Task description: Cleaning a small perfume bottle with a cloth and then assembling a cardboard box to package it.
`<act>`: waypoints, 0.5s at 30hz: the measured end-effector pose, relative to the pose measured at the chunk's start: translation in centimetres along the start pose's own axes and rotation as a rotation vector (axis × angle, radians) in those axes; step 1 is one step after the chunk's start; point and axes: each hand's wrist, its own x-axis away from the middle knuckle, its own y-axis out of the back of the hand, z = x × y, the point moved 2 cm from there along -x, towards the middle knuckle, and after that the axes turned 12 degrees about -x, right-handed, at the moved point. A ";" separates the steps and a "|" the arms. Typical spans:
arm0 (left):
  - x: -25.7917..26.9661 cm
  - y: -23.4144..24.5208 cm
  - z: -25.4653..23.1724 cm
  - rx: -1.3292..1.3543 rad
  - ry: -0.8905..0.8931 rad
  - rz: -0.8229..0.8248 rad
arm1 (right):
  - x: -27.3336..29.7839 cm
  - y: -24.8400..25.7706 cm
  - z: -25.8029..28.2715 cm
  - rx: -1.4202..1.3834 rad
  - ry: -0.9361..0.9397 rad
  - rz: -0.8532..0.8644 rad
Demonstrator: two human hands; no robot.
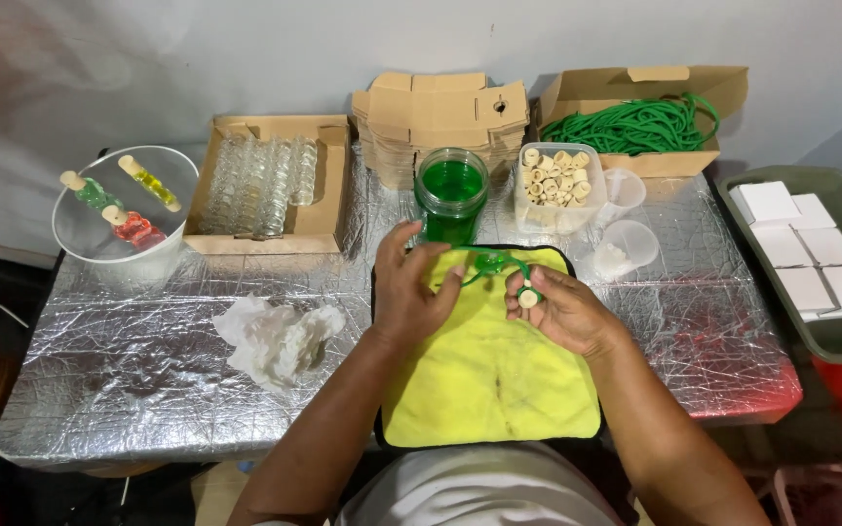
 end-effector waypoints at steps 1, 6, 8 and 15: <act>0.4 -0.3 -0.2 0.001 0.001 0.000 | 0.0 0.0 0.1 0.001 -0.001 -0.001; 0.8 0.4 -5.0 -0.075 -0.219 0.137 | -0.1 0.7 -0.1 0.028 0.061 -0.027; 0.9 0.5 -5.9 -0.084 -0.198 0.156 | 1.0 -2.1 0.1 0.062 0.064 -0.073; 0.8 1.8 -8.4 0.050 -0.124 0.366 | 3.3 -2.5 -2.7 0.240 0.311 -0.200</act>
